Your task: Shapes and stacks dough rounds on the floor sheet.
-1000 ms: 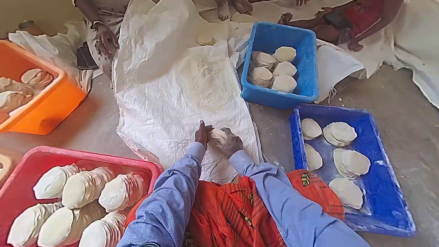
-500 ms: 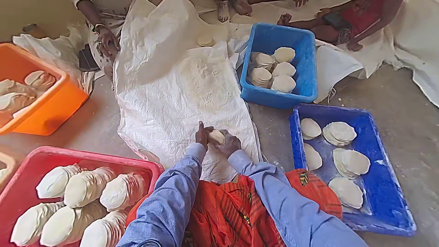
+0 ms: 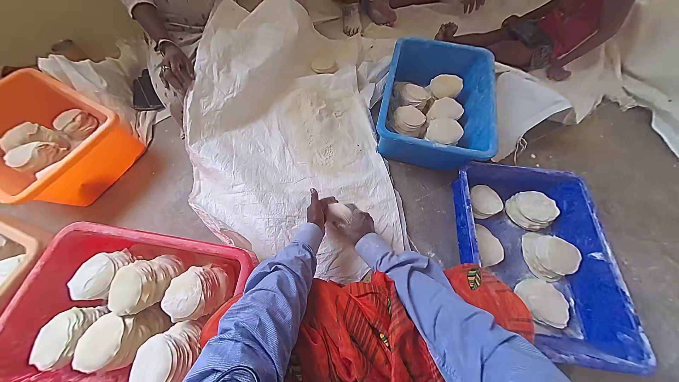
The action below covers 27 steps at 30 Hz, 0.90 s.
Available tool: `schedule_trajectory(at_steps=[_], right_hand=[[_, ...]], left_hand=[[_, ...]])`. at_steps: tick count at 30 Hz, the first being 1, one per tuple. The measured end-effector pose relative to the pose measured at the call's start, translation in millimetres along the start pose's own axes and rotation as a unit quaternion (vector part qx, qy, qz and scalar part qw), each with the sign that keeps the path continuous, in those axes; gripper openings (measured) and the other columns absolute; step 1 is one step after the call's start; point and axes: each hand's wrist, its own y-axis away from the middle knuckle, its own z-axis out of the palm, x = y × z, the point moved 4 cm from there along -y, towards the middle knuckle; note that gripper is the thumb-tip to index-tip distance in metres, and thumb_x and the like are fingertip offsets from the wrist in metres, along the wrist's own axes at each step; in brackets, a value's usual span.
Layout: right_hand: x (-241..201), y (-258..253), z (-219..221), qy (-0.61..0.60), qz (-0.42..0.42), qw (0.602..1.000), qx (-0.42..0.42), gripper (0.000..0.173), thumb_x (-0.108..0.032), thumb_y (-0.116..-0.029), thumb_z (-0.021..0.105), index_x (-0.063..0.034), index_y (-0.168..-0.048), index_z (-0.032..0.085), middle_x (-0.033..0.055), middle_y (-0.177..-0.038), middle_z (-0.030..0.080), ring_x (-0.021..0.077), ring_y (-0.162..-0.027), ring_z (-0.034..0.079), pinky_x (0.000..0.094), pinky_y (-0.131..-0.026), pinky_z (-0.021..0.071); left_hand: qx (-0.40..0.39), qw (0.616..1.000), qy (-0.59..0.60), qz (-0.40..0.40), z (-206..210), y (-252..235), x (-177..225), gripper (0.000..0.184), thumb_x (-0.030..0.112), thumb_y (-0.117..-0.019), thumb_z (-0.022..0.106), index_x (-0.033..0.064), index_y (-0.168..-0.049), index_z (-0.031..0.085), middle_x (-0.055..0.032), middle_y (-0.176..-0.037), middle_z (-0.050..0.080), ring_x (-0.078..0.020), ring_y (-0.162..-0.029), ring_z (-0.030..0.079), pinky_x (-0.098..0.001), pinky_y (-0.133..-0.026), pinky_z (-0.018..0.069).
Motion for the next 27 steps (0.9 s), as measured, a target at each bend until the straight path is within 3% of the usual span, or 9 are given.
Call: schedule_trajectory(at_steps=[5,7,9,12,15,19,22,25,27], right_hand=[[0,7,-3,-0.067,-0.042,0.994,0.072,0.055,-0.029,-0.0858,0.083,-0.0115,-0.135,0.064,0.0206,-0.115,0.073,0.0394,-0.108,0.070,0.0609,-0.095,0.0523],[-2,1,-1,-0.030,-0.018,0.999,0.034,0.062,-0.035,-0.0880,0.080,-0.0159,-0.143,0.058,0.0195,-0.122,0.071,0.0383,-0.115,0.067,0.0598,-0.100,0.0503],[0,-6,1,-0.009,-0.022,1.000,0.018,0.055,-0.037,-0.0916,0.076,-0.0131,-0.139,0.063,0.0188,-0.123,0.071,0.0372,-0.118,0.066,0.0582,-0.103,0.0483],[3,4,2,-0.067,-0.063,0.993,0.074,0.053,-0.028,-0.0849,0.082,-0.0094,-0.131,0.065,0.0191,-0.115,0.073,0.0379,-0.107,0.070,0.0597,-0.095,0.0526],[-2,-2,1,-0.002,-0.032,0.999,0.009,0.059,-0.037,-0.0894,0.077,-0.0139,-0.141,0.061,0.0186,-0.127,0.069,0.0361,-0.121,0.065,0.0569,-0.104,0.0480],[-2,7,-3,-0.063,-0.058,0.995,0.059,0.049,-0.024,-0.0843,0.082,-0.0090,-0.129,0.067,0.0193,-0.116,0.072,0.0380,-0.108,0.069,0.0590,-0.096,0.0519],[-4,1,-1,0.004,-0.028,1.000,0.002,0.061,-0.038,-0.0917,0.076,-0.0136,-0.144,0.058,0.0183,-0.131,0.067,0.0363,-0.123,0.063,0.0565,-0.106,0.0469],[1,0,-4,-0.054,-0.057,0.995,0.061,0.047,-0.031,-0.0892,0.079,-0.0083,-0.129,0.068,0.0200,-0.121,0.071,0.0380,-0.114,0.068,0.0590,-0.100,0.0498],[4,6,-2,-0.081,-0.057,0.991,0.091,0.050,-0.029,-0.0838,0.082,-0.0101,-0.127,0.067,0.0177,-0.115,0.073,0.0366,-0.107,0.070,0.0599,-0.094,0.0528]], left_hand=[[0.031,0.999,0.008,0.004,-4,4,1,0.092,0.060,-0.1065,0.002,-0.0073,-0.133,0.059,-0.0240,-0.137,0.061,-0.0306,-0.130,0.055,-0.0488,-0.111,0.0402],[0.025,1.000,-0.001,-0.007,1,3,0,0.092,0.062,-0.1062,0.003,-0.0072,-0.130,0.060,-0.0263,-0.131,0.062,-0.0334,-0.123,0.059,-0.0502,-0.106,0.0450],[0.018,1.000,-0.020,0.009,6,4,1,0.092,0.059,-0.1071,0.003,-0.0081,-0.127,0.062,-0.0251,-0.132,0.063,-0.0323,-0.127,0.057,-0.0493,-0.109,0.0418],[0.029,0.999,-0.020,0.002,1,9,1,0.090,0.058,-0.1076,0.003,-0.0074,-0.131,0.060,-0.0236,-0.137,0.061,-0.0301,-0.133,0.053,-0.0487,-0.111,0.0385],[-0.002,0.999,-0.038,0.017,7,7,1,0.093,0.058,-0.1069,0.001,-0.0088,-0.125,0.063,-0.0256,-0.128,0.065,-0.0321,-0.125,0.059,-0.0489,-0.108,0.0423],[0.023,0.998,-0.050,0.032,3,10,5,0.090,0.056,-0.1081,0.002,-0.0086,-0.126,0.063,-0.0243,-0.132,0.064,-0.0313,-0.131,0.055,-0.0487,-0.112,0.0378],[0.019,0.998,-0.059,0.016,10,13,5,0.091,0.057,-0.1078,0.003,-0.0067,-0.119,0.067,-0.0237,-0.123,0.068,-0.0320,-0.121,0.061,-0.0501,-0.105,0.0436],[0.019,0.997,-0.057,0.040,8,10,7,0.090,0.054,-0.1086,0.002,-0.0091,-0.124,0.064,-0.0252,-0.133,0.064,-0.0338,-0.131,0.055,-0.0507,-0.111,0.0382],[0.034,0.999,-0.037,0.019,2,10,1,0.091,0.057,-0.1079,0.003,-0.0085,-0.126,0.063,-0.0250,-0.131,0.064,-0.0319,-0.128,0.057,-0.0488,-0.110,0.0412]])
